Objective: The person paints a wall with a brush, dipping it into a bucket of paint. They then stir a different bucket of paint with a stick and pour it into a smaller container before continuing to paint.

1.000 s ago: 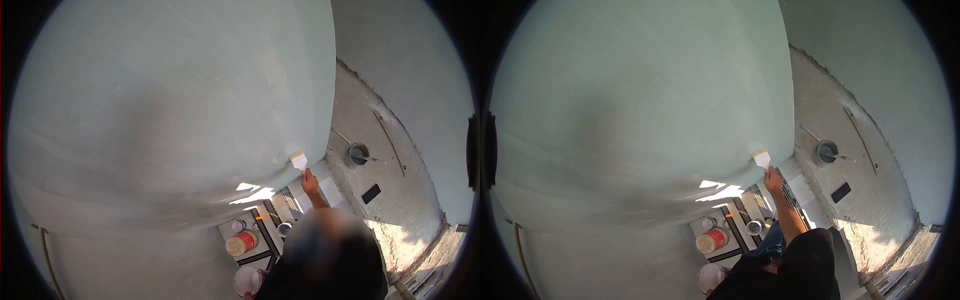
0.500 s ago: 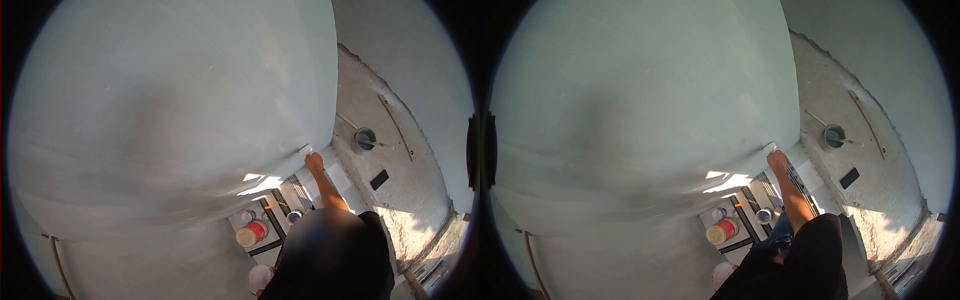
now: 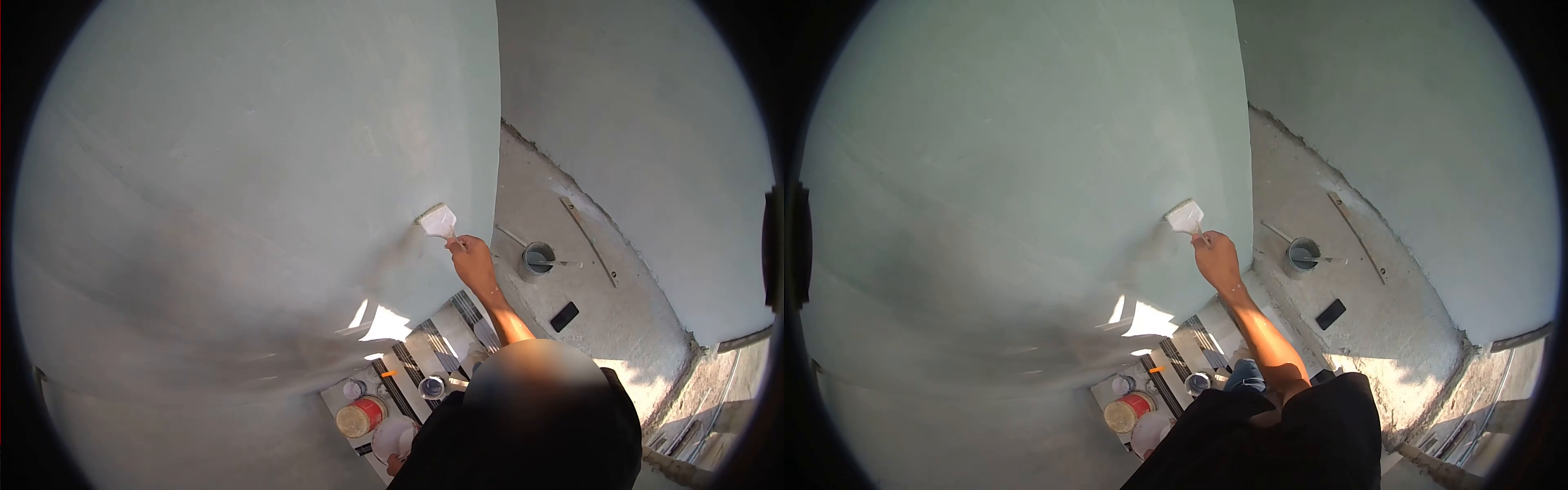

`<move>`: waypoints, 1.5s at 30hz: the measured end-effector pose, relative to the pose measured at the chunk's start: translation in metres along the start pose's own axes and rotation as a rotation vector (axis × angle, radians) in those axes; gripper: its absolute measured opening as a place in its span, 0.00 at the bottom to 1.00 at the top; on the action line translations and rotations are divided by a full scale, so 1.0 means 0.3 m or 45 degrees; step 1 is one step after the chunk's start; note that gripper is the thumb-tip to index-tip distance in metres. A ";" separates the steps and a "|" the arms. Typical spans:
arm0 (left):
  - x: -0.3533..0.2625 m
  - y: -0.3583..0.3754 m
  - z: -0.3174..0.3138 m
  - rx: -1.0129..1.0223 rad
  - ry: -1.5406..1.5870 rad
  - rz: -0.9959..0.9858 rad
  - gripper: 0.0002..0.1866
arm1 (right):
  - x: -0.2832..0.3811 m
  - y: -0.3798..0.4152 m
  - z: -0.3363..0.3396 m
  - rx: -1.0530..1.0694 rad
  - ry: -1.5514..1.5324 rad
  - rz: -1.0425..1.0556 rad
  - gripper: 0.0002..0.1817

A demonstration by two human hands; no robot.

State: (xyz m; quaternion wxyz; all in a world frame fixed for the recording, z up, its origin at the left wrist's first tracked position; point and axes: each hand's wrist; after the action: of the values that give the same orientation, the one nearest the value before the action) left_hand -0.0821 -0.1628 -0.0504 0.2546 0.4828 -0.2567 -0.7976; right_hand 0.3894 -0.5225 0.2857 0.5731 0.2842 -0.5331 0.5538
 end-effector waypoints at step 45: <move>-0.146 0.113 0.438 -0.034 -0.881 -0.263 0.14 | -1.396 0.364 -0.499 -0.012 0.155 -0.253 0.24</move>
State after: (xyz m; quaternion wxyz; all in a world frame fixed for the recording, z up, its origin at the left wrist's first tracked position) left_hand -0.1773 -0.1378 0.0526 0.0770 0.2044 -0.2672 -0.9386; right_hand 0.4074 -0.4996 -0.1714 0.6580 0.2988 -0.4690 0.5078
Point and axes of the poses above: each hand's wrist, its own y-axis away from the middle knuckle, its own z-axis out of the back of the hand, x = y × z, and after that the axes turned 15 degrees about z, right-handed
